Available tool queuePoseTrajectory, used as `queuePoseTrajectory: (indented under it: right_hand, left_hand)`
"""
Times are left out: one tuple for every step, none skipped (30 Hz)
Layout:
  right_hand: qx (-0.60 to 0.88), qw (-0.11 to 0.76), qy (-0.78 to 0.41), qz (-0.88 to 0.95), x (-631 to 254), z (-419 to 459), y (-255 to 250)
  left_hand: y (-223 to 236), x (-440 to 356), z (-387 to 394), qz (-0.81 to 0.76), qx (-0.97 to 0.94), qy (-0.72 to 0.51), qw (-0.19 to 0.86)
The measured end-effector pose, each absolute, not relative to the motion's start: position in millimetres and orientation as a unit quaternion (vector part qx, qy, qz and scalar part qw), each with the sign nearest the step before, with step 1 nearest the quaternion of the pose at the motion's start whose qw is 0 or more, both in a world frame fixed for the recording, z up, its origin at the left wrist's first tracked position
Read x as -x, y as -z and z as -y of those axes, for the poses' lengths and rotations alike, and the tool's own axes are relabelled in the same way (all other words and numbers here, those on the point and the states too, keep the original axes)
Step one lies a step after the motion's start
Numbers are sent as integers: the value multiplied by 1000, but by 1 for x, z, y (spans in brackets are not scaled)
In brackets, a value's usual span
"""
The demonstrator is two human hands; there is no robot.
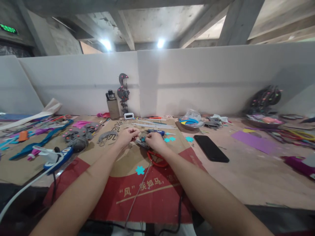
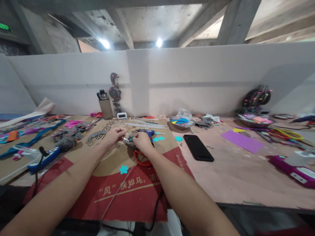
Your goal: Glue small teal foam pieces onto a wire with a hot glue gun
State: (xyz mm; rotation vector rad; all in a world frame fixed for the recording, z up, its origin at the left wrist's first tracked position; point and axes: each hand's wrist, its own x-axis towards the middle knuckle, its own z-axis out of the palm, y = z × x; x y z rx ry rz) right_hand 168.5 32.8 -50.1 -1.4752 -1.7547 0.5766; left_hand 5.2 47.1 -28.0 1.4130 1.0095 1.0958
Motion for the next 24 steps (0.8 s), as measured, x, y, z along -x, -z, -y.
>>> queuePoseTrajectory:
  right_hand:
    - [581, 370, -205, 696, -168, -30, 49]
    - [584, 360, -186, 703, -167, -28, 48]
    - [588, 350, -169, 709, -166, -25, 47]
    - [592, 340, -155, 714, -165, -23, 46]
    - [597, 330, -143, 717, -164, -21, 45]
    - [603, 320, -133, 719, -164, -19, 44]
    - [607, 311, -124, 721, -163, -18, 44]
    - [611, 303, -117, 722, -163, -17, 43]
    - [613, 296, -111, 724, -164, -17, 44]
    - [614, 292, -107, 725, -164, -17, 44]
    - [615, 289, -103, 727, -164, -17, 45]
    - [615, 287, -100, 727, -165, -18, 45]
    - [617, 287, -97, 726, -165, -18, 46]
    - [619, 289, -94, 725, -166, -19, 47]
    - [619, 293, -90, 723, -167, -20, 48]
    - [615, 300, -88, 724, -167, -21, 48]
    - [609, 307, -85, 726, -167, -21, 49]
    - [602, 315, -84, 729, -168, -22, 49]
    - [594, 321, -83, 733, -168, -22, 49]
    - [588, 324, -82, 736, -168, -22, 49]
    - [585, 326, -83, 738, -168, -22, 49]
    - [584, 324, -83, 740, -168, -22, 49]
    - [584, 321, -84, 741, -167, -21, 49]
    - [585, 315, -83, 743, -167, -20, 48]
  left_hand:
    - [28, -5, -47, -419, -586, -458, 521]
    - [27, -6, -46, -418, -582, -459, 525]
    - [27, -6, -45, -415, -578, -459, 531]
    - [26, -7, -44, -411, -574, -461, 538]
    - [25, -7, -43, -406, -570, -462, 545]
    - [25, -8, -42, -401, -566, -462, 553]
    - [25, -8, -41, -397, -563, -459, 561]
    - [25, -9, -40, -393, -562, -455, 568]
    - [25, -9, -39, -390, -563, -450, 573]
    - [25, -10, -39, -388, -566, -446, 575]
    - [26, -11, -38, -387, -570, -442, 575]
    - [27, -12, -38, -387, -574, -440, 572]
    - [27, -13, -38, -389, -578, -439, 568]
    - [28, -13, -37, -391, -581, -440, 562]
    - [28, -14, -37, -394, -584, -441, 557]
    - [28, -15, -37, -396, -586, -443, 551]
    - [28, -16, -37, -398, -589, -445, 545]
    - [28, -16, -37, -400, -591, -447, 540]
    - [29, -16, -37, -402, -593, -448, 535]
    - [29, -17, -37, -405, -595, -448, 530]
    - [29, -17, -38, -409, -596, -448, 526]
    - [30, -16, -38, -414, -596, -449, 521]
    - [30, -16, -38, -418, -595, -451, 517]
    - [31, -16, -39, -423, -594, -453, 513]
